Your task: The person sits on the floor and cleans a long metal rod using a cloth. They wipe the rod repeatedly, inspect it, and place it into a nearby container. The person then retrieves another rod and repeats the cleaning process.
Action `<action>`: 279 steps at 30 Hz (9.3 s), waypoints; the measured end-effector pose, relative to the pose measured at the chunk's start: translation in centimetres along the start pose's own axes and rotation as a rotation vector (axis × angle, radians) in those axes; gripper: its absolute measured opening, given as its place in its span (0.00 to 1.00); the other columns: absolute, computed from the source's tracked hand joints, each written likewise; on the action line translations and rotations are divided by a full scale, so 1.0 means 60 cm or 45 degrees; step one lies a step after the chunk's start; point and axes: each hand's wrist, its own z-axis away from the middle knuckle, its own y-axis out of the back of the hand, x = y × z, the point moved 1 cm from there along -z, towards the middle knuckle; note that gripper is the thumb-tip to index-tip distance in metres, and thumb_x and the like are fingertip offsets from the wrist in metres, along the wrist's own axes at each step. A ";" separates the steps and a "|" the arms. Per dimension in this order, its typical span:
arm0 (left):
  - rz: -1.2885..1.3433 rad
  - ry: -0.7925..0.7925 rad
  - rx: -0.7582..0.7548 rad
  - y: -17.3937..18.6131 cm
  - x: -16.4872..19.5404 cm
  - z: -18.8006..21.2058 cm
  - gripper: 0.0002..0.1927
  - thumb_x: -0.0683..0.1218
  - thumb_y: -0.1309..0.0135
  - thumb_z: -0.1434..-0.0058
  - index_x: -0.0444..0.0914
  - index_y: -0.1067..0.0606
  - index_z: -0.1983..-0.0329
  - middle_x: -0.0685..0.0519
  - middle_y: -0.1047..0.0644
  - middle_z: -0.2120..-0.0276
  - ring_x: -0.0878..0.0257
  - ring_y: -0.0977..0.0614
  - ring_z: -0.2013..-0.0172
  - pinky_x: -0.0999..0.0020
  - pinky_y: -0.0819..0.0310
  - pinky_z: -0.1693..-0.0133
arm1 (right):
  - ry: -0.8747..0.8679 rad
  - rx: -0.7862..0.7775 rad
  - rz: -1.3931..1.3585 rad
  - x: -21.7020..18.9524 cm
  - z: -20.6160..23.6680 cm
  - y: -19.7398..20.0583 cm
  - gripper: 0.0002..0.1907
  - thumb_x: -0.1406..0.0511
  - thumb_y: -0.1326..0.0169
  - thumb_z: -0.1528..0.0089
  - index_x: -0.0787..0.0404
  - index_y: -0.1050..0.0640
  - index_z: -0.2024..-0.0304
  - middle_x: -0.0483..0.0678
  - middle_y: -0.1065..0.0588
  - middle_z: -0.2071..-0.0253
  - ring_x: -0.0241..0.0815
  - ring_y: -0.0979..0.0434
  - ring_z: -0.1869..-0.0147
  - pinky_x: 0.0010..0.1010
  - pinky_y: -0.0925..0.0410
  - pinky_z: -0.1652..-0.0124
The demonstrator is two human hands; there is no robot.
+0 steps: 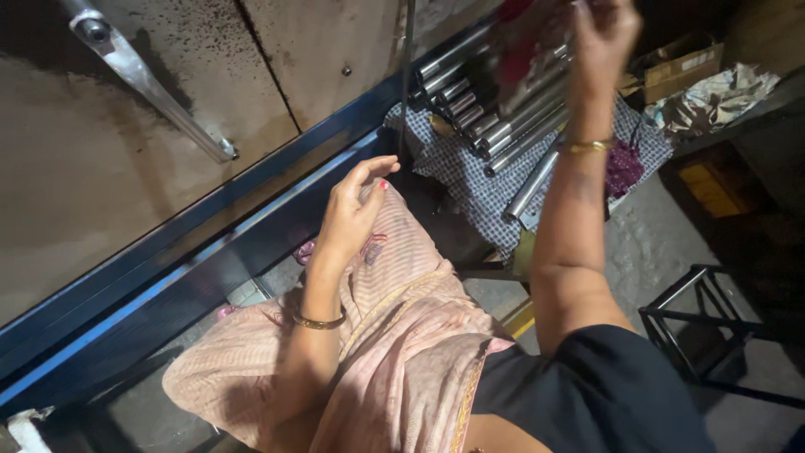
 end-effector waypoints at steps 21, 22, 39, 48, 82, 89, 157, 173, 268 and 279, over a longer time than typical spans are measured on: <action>0.664 0.130 -0.137 -0.008 -0.221 -0.013 0.24 0.47 0.55 0.28 0.36 0.35 0.30 0.47 0.27 0.37 0.59 0.27 0.37 0.66 0.36 0.36 | -0.191 -1.466 -0.679 -0.271 0.124 -0.247 0.29 0.69 0.43 0.36 0.65 0.33 0.32 0.54 0.34 0.29 0.47 0.32 0.26 0.40 0.36 0.29; 0.792 0.144 -0.149 -0.014 -0.229 -0.007 0.25 0.48 0.55 0.28 0.36 0.35 0.30 0.48 0.28 0.36 0.59 0.27 0.36 0.66 0.36 0.35 | -0.271 -1.573 -0.700 -0.268 0.136 -0.258 0.27 0.68 0.45 0.34 0.66 0.32 0.32 0.55 0.31 0.29 0.48 0.26 0.29 0.42 0.32 0.33; 1.579 0.009 -0.006 -0.081 -0.268 -0.039 0.25 0.59 0.61 0.21 0.35 0.37 0.34 0.49 0.32 0.35 0.58 0.33 0.35 0.61 0.47 0.30 | -0.089 -0.948 0.229 -0.174 0.333 -0.365 0.50 0.29 0.75 0.35 0.52 0.33 0.26 0.53 0.41 0.29 0.59 0.55 0.22 0.55 0.68 0.24; 1.602 0.218 0.276 -0.053 -0.218 -0.029 0.18 0.58 0.54 0.30 0.38 0.27 0.57 0.51 0.24 0.60 0.60 0.20 0.59 0.56 0.22 0.51 | 0.028 -0.665 0.290 -0.214 0.353 -0.378 0.41 0.36 0.77 0.27 0.50 0.26 0.32 0.58 0.51 0.22 0.59 0.53 0.18 0.55 0.59 0.23; 1.000 0.193 0.394 -0.015 -0.216 0.059 0.13 0.50 0.54 0.28 0.37 0.34 0.48 0.55 0.26 0.57 0.64 0.21 0.64 0.72 0.25 0.62 | -1.236 -0.303 1.439 0.082 0.376 0.104 0.46 0.58 0.37 0.43 0.71 0.44 0.33 0.70 0.24 0.51 0.68 0.24 0.45 0.51 0.32 0.47; 0.798 0.022 0.485 -0.023 -0.195 0.050 0.14 0.48 0.54 0.29 0.37 0.35 0.45 0.56 0.27 0.55 0.65 0.22 0.64 0.73 0.25 0.62 | -1.245 0.232 0.484 0.122 0.374 0.141 0.14 0.64 0.40 0.41 0.67 0.22 0.57 0.50 0.24 0.66 0.43 0.23 0.65 0.34 0.30 0.67; 1.156 -0.537 1.795 0.336 -0.198 0.258 0.08 0.40 0.50 0.40 0.37 0.22 0.60 0.54 0.23 0.70 0.64 0.22 0.70 0.67 0.25 0.67 | 0.078 -2.010 0.390 -0.254 0.403 -0.411 0.25 0.59 0.41 0.38 0.62 0.28 0.41 0.57 0.20 0.69 0.55 0.21 0.71 0.44 0.30 0.70; 0.912 -0.758 1.710 0.389 -0.292 0.262 0.17 0.49 0.51 0.27 0.34 0.29 0.42 0.47 0.21 0.58 0.60 0.20 0.62 0.64 0.24 0.61 | -0.140 -1.837 0.435 -0.259 0.387 -0.382 0.28 0.61 0.35 0.43 0.61 0.23 0.42 0.55 0.22 0.72 0.43 0.26 0.80 0.33 0.33 0.76; 1.451 -0.614 1.278 0.258 -0.060 0.175 0.25 0.61 0.47 0.30 0.44 0.41 0.76 0.59 0.42 0.82 0.69 0.41 0.83 0.72 0.47 0.79 | -0.101 -2.195 -0.087 -0.289 0.317 -0.489 0.30 0.66 0.32 0.46 0.66 0.25 0.43 0.52 0.18 0.61 0.41 0.20 0.61 0.32 0.27 0.54; 1.120 -0.661 1.637 0.206 0.007 0.193 0.17 0.45 0.49 0.32 0.43 0.40 0.76 0.59 0.42 0.83 0.68 0.41 0.83 0.68 0.46 0.78 | 0.912 -1.296 0.393 -0.347 0.408 -0.543 0.22 0.70 0.40 0.46 0.65 0.26 0.48 0.53 0.27 0.61 0.53 0.25 0.57 0.44 0.33 0.60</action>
